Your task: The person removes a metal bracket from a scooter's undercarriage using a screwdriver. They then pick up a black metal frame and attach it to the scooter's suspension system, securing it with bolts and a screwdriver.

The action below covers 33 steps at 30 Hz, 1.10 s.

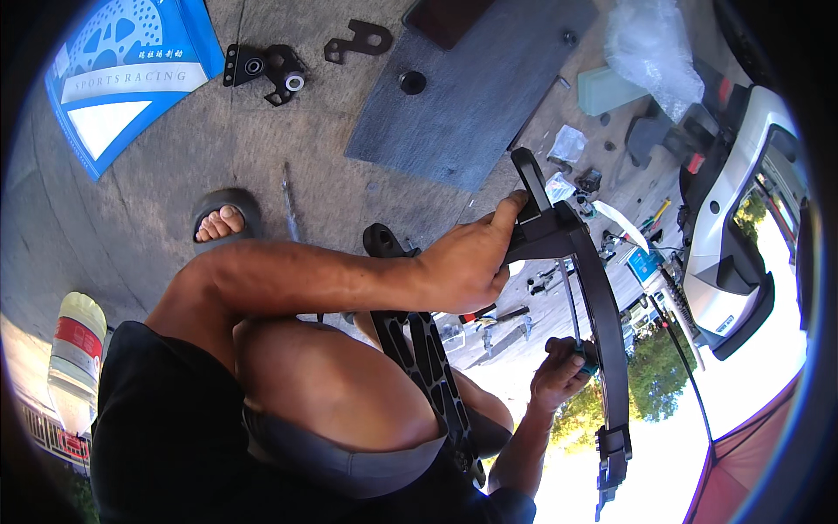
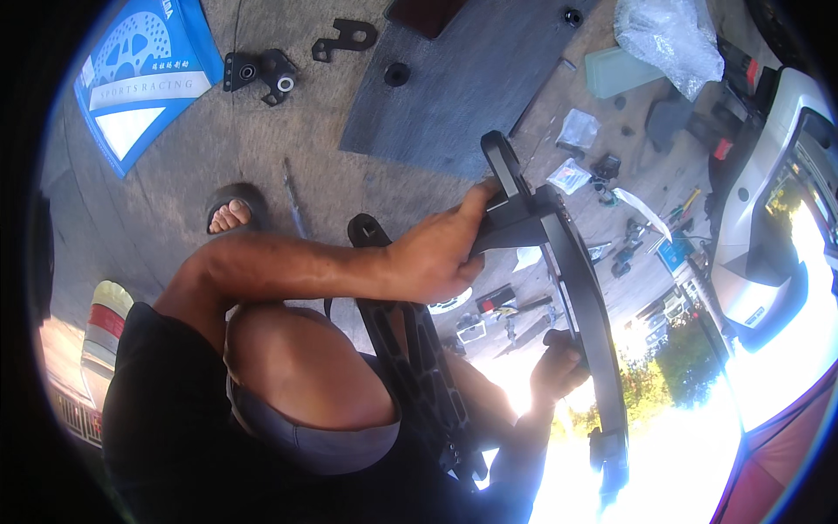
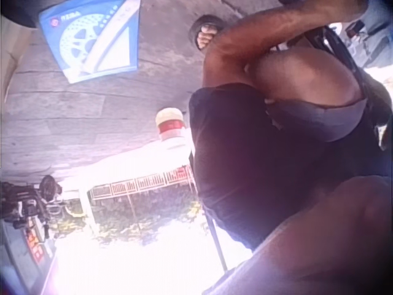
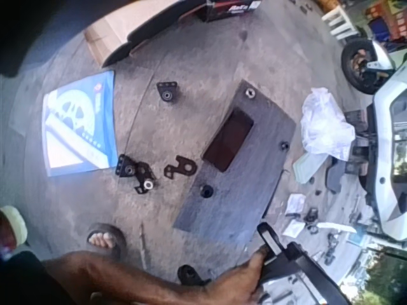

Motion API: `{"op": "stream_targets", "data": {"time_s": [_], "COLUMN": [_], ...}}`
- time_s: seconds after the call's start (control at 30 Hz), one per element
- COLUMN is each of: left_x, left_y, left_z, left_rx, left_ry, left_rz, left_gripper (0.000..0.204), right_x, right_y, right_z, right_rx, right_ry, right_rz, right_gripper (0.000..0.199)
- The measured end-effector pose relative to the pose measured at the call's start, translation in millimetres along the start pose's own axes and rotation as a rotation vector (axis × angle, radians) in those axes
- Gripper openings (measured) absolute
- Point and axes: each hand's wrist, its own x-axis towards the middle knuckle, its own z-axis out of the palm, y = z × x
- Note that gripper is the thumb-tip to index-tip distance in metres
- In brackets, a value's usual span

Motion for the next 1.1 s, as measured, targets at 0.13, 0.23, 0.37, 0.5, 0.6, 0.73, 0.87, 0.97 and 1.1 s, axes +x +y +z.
{"op": "stream_targets", "data": {"time_s": [0.13, 0.23, 0.37, 0.5, 0.6, 0.73, 0.87, 0.97, 1.1], "left_x": [-3, -7, -12, -15, -19, -25, -30, -33, -36], "left_y": [2, 4, 4, 1, -2, -4, -5, -5, -6], "left_z": [-3, -5, -6, -3, -3, -2, -2, -3, 2], "left_rx": [0.029, 0.089, 0.124, 0.156, 0.162, 0.061, 0.052, 0.117, 0.142], "left_ry": [-0.033, -0.064, -0.066, -0.045, -0.039, -0.061, -0.055, -0.045, 0.005], "left_rz": [0.014, -0.035, 0.001, 0.043, 0.030, -0.070, -0.058, -0.053, 0.015], "left_gripper": [0.069, 0.071, 0.071, 0.070, 0.068, 0.068, 0.067, 0.066, 0.065], "right_x": [-12, -21, -32, -35, -35, -35, -42, -51, -67], "right_y": [9, 14, 14, 9, 2, -2, 5, 12, 16], "right_z": [-3, -3, 1, 8, 10, 6, -4, -17, -32], "right_rx": [-0.044, -0.061, -0.047, 0.121, 0.149, 0.134, -0.067, 0.005, -0.267], "right_ry": [0.039, 0.048, 0.071, 0.065, 0.031, -0.073, -0.116, -0.142, -0.133], "right_rz": [-0.001, 0.020, -0.019, -0.021, 0.008, -0.044, -0.174, -0.070, -0.138], "right_gripper": [0.023, 0.025, 0.030, 0.036, 0.037, 0.036, 0.036, 0.033, 0.033]}}
